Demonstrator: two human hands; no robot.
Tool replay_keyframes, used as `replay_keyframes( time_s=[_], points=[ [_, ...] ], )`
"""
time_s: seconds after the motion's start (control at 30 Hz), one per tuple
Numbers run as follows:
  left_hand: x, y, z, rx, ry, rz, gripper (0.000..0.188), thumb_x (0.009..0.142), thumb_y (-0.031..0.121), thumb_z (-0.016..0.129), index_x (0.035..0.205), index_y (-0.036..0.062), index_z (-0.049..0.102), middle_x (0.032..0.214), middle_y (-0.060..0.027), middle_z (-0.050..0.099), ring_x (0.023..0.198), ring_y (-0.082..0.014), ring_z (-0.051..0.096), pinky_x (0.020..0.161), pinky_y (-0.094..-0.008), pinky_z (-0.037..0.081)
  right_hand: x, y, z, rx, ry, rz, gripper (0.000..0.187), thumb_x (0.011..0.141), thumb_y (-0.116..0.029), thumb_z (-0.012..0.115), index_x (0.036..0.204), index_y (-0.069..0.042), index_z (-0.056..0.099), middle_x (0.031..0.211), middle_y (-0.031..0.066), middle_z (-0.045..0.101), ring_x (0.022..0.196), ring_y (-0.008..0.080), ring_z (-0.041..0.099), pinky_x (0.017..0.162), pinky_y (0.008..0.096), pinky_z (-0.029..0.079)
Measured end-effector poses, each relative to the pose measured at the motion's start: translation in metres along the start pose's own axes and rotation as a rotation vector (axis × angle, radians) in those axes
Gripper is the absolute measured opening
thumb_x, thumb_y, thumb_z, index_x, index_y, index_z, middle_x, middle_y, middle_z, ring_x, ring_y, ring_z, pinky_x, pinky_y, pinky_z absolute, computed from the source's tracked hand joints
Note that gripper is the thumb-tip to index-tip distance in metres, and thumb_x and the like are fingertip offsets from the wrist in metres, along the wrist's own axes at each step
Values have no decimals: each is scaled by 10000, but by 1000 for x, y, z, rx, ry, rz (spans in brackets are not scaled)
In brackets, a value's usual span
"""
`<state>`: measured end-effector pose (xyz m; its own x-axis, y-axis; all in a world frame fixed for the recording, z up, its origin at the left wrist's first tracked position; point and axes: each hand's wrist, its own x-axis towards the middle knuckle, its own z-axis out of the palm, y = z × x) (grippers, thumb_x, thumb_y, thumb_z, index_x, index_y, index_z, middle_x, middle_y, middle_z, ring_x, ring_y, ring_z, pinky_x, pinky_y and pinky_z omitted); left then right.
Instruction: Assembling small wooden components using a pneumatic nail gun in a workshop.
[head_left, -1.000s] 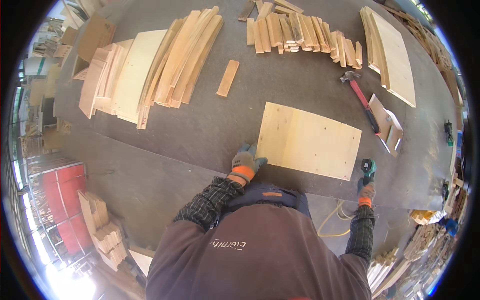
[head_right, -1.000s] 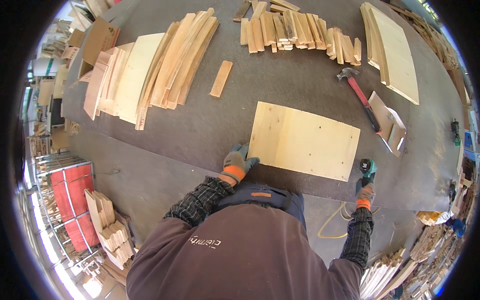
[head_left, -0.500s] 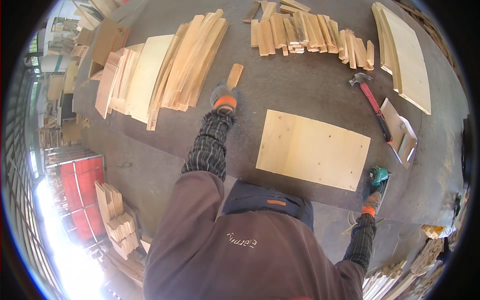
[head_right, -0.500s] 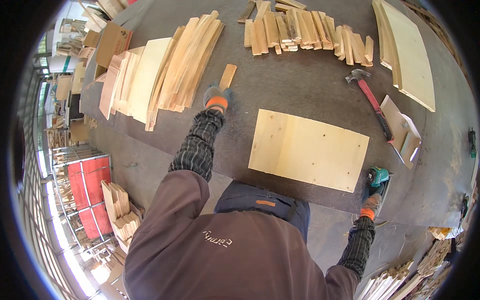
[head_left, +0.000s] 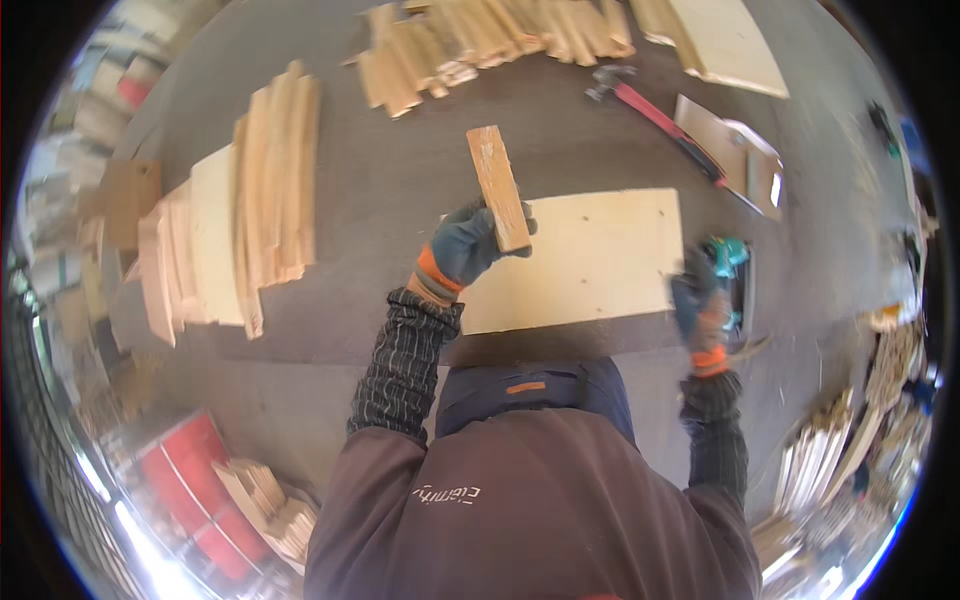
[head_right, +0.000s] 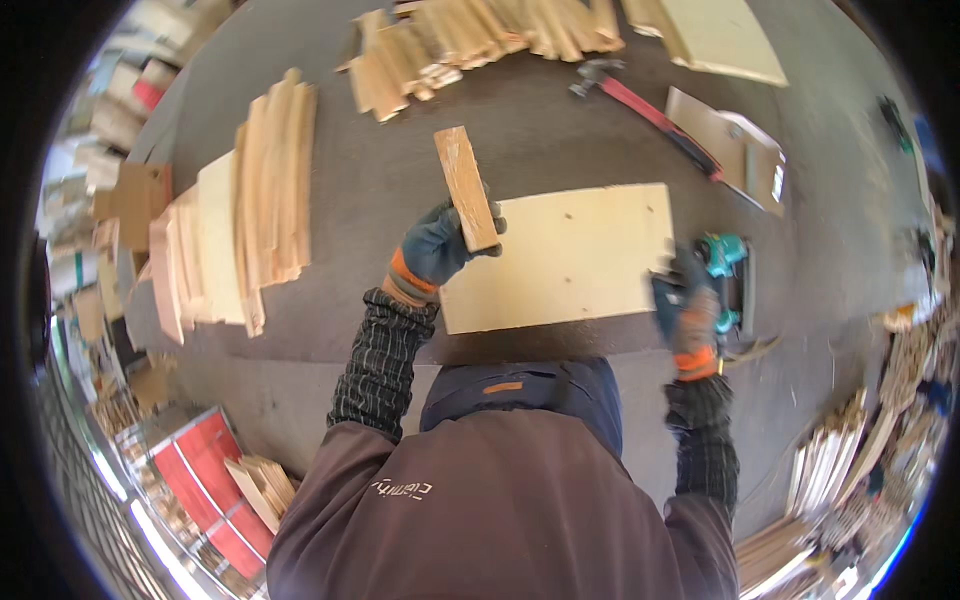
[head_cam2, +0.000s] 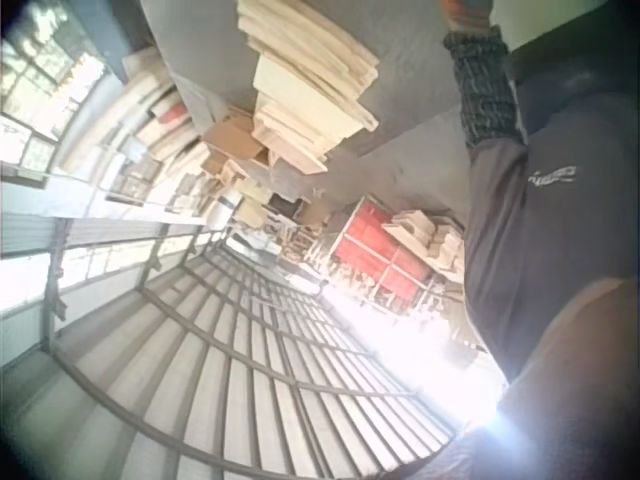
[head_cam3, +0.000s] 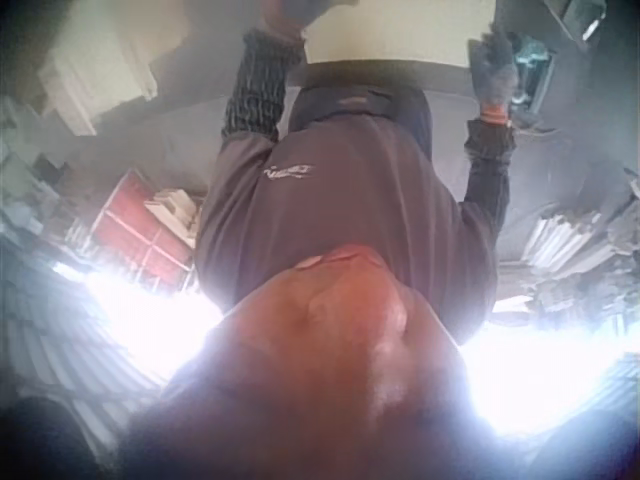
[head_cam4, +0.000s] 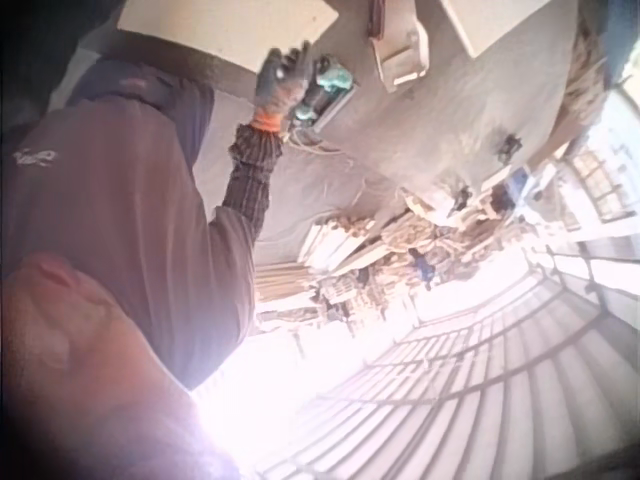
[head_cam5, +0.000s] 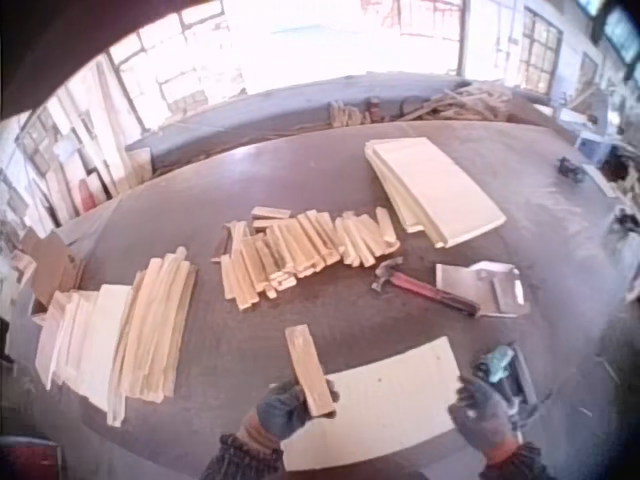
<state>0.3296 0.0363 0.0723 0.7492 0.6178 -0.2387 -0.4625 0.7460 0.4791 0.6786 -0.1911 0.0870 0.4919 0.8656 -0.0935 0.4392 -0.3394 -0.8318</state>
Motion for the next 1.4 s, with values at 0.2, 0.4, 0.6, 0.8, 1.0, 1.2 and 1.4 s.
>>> replay_keyframes(
  time_s=[0.2, 0.4, 0.6, 0.8, 1.0, 1.2, 1.4],
  points=[
    [32, -87, 67, 141, -70, -296, 674, 1019, 259, 709, 1562, -11, 415, 1386, -173, 640, 1260, -301, 652, 1087, -414, 537, -21, -98, 48, 82, -237, -39, 873, 836, -245, 865, 1560, -8, 438, 1305, 242, 649, 1207, 344, 652, 978, 430, 549],
    [53, -121, 123, 606, 44, -410, 347, 992, 200, 716, 1263, -7, 656, 1190, -114, 681, 1058, -195, 691, 880, -362, 616, -39, -50, 25, 266, -119, 39, 457, 942, -100, 672, 1374, 18, 583, 1113, 184, 725, 957, 271, 718, 856, 383, 575],
    [111, -133, 69, 1912, 206, 486, 459, 890, 289, 787, 1249, 29, 670, 1228, -236, 685, 1137, -444, 642, 991, -477, 528, -39, 8, -33, 811, -261, 566, 425, 995, -137, 595, 1373, 55, 570, 1129, 157, 739, 839, 151, 703, 783, 312, 607],
    [176, -157, 50, 2146, 163, 299, 547, 897, 426, 757, 1299, 66, 662, 1236, -224, 700, 1125, -436, 668, 943, -515, 545, -36, 37, -71, 1142, -327, 534, 622, 946, -211, 634, 1462, 104, 489, 1207, 208, 703, 926, 207, 709, 832, 341, 618],
    [190, -171, 60, 2152, 189, 200, 482, 889, 468, 747, 1108, 40, 769, 1127, -237, 748, 1032, -425, 714, 884, -494, 559, -46, 67, -89, 1362, -342, 537, 596, 980, -191, 600, 1475, 116, 476, 1215, 222, 709, 943, 228, 717, 858, 351, 610],
    [148, -148, 50, 1904, 223, 81, 427, 891, 431, 776, 899, 4, 760, 848, -202, 758, 757, -326, 726, 698, -421, 544, -56, 90, -100, 1466, -313, 545, 727, 916, -278, 677, 1514, 71, 456, 1353, 204, 641, 990, 242, 712, 772, 344, 591],
    [93, -100, 112, 1636, 122, 122, 312, 890, 234, 800, 756, -12, 661, 654, -92, 602, 587, -173, 546, 546, -349, 423, -48, 67, -108, 1343, -243, 634, 543, 960, -203, 608, 1412, 95, 564, 1284, 209, 681, 976, 250, 722, 809, 345, 600]
  ],
)
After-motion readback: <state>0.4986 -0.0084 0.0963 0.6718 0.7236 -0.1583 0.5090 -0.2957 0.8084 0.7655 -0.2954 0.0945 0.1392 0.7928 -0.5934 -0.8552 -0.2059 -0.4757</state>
